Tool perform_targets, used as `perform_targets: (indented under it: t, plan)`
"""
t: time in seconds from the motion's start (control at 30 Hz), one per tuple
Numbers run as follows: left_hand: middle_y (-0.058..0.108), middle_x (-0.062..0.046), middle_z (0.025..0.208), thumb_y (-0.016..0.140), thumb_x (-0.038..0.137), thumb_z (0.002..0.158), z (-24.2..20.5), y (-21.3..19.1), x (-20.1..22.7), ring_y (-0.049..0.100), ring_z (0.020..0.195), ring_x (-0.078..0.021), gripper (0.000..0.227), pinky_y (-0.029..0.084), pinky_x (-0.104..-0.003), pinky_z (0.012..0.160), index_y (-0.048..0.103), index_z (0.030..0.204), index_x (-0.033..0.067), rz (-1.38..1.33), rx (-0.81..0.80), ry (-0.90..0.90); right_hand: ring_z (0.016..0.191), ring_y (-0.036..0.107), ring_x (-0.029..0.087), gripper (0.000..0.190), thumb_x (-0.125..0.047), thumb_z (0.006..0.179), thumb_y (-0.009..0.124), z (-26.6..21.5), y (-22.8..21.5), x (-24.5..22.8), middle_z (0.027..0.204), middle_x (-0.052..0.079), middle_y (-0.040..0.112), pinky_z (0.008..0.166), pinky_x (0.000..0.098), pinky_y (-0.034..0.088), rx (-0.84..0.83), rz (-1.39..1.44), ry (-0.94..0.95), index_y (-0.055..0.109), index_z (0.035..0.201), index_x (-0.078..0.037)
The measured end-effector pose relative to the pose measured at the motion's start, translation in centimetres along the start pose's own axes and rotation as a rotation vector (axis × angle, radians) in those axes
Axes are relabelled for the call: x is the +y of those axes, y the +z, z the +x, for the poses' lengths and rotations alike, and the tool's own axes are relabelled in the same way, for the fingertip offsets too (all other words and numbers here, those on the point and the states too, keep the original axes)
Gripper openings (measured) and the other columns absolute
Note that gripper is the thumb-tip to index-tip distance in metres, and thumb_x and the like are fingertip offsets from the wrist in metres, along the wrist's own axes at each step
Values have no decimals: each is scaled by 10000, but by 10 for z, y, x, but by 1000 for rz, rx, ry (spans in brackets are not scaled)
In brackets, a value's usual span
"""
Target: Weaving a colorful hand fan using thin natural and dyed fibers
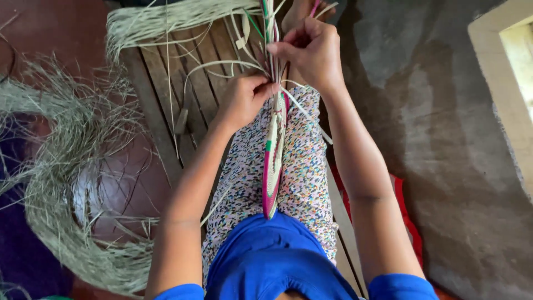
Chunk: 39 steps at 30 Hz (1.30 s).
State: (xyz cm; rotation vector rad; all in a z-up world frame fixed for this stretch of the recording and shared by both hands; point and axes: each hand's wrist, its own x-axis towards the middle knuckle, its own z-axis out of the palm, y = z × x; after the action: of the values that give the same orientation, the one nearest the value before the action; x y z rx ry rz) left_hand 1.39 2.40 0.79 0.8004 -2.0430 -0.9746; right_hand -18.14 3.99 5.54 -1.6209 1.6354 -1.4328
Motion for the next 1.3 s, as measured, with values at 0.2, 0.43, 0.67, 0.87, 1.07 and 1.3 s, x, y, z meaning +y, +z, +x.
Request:
perform_targets:
  t: [0.2,0.43,0.67,0.87,1.07,1.3]
  plan:
    - [678,-58,680,720,208,945,5,0,6,547,508,-175,197,415,-332,498,757,904,19,7,-102,-36,521,470,16,214,-200,941,811,0,-26,-20,729,-7,625,462,154,367,-220,386,265,712,984,-15]
    - [682,-91,739,731,152,927,2,1,7,539,521,-196,162,415,-339,499,749,908,-8,8,-39,54,515,476,21,121,-111,995,741,3,-20,-3,682,-12,593,465,150,376,-262,382,289,703,929,-17]
    - [654,-65,687,734,187,942,1,3,5,503,495,-178,190,387,-338,481,743,870,12,9,-33,36,581,405,27,101,-67,1020,708,0,-14,-2,717,-40,547,511,184,320,-245,136,116,699,938,-8]
    - [602,-53,662,757,198,930,0,9,7,488,509,-182,202,394,-341,491,726,833,24,32,-27,27,601,498,43,123,-43,958,823,33,-17,8,824,4,655,526,175,395,-302,372,132,711,994,-6]
    - [615,-74,686,750,175,934,8,6,4,505,524,-195,205,409,-345,505,728,833,-2,20,-60,39,753,548,31,126,-126,1036,727,37,-14,21,918,-9,665,691,164,455,-423,350,107,705,1071,-7]
    - [649,-125,765,727,70,932,15,-13,-10,542,597,-243,114,432,-375,571,734,886,-35,58,-143,166,759,439,134,120,10,1017,685,-41,-19,-24,925,40,551,698,270,392,320,-37,-269,581,1073,-9]
